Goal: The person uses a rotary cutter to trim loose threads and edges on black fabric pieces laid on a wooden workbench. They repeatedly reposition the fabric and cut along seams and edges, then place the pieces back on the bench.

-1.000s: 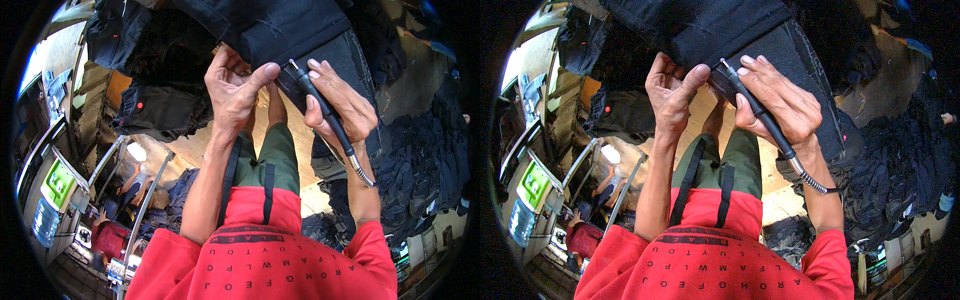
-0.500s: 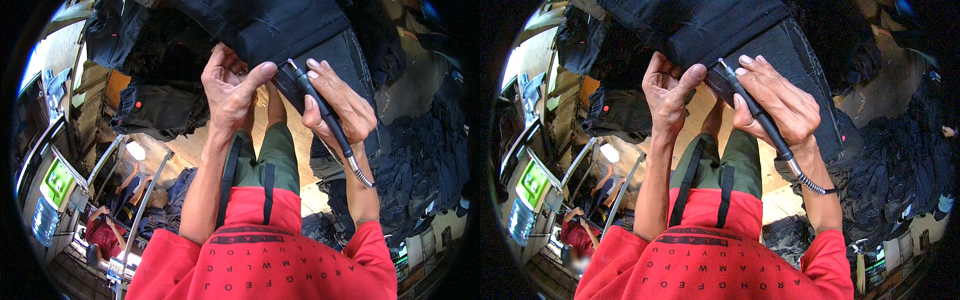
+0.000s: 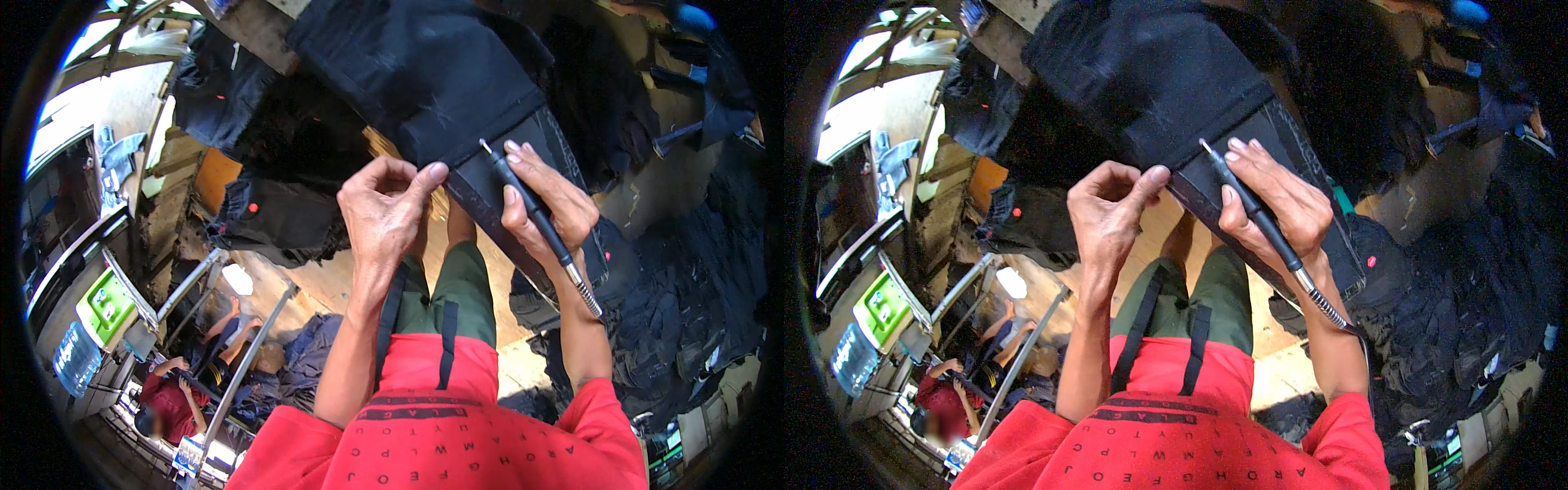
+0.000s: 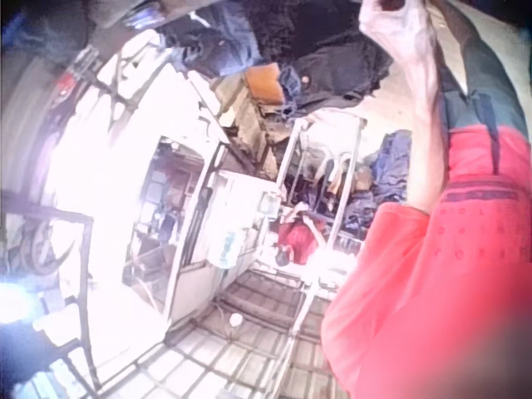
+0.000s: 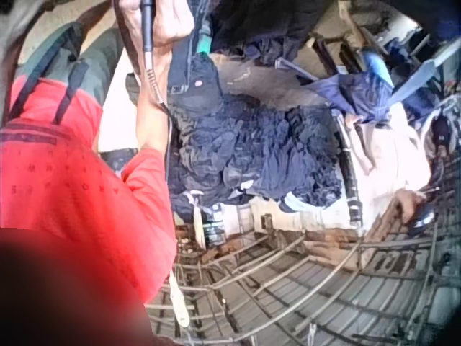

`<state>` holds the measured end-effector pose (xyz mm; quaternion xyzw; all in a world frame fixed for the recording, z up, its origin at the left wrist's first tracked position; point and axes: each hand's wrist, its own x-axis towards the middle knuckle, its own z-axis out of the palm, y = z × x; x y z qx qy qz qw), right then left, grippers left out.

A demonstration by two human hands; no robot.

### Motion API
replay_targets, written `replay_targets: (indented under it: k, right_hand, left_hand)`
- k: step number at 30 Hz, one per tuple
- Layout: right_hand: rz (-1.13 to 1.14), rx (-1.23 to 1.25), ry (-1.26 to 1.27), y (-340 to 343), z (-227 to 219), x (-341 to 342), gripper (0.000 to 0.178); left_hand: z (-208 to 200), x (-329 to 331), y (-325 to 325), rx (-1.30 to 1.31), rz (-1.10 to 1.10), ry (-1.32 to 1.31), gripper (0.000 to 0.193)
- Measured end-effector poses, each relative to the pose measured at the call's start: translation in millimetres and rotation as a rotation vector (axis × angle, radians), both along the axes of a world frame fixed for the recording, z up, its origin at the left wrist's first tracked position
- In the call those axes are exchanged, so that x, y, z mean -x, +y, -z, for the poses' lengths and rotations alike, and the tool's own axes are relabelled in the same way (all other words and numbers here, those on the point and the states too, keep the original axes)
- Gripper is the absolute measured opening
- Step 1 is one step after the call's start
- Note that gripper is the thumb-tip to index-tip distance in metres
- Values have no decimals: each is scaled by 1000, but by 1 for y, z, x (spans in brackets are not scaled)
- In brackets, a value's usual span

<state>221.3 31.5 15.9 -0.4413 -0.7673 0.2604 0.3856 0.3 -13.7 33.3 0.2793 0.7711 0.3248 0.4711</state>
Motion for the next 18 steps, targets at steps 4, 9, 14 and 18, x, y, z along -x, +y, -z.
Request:
replay_targets:
  k: [4, 9, 14, 18]
  right_hand:
    - [-41, -25, -11, 2, -2, -5, 30]
    - [-32, 6, 17, 0, 0, -4, 30]
    - [-37, 13, 13, 1, 2, -3, 29]
    - [-103, 23, 21, -3, 5, 1, 26]
  left_hand:
    - [9, 4, -4, -38, 3, -206, 27]
    - [54, 9, -27, -311, -42, -450, 20]
    - [92, 11, -35, -376, -46, -576, 23]
    - [100, 7, -35, -411, -66, -643, 28]
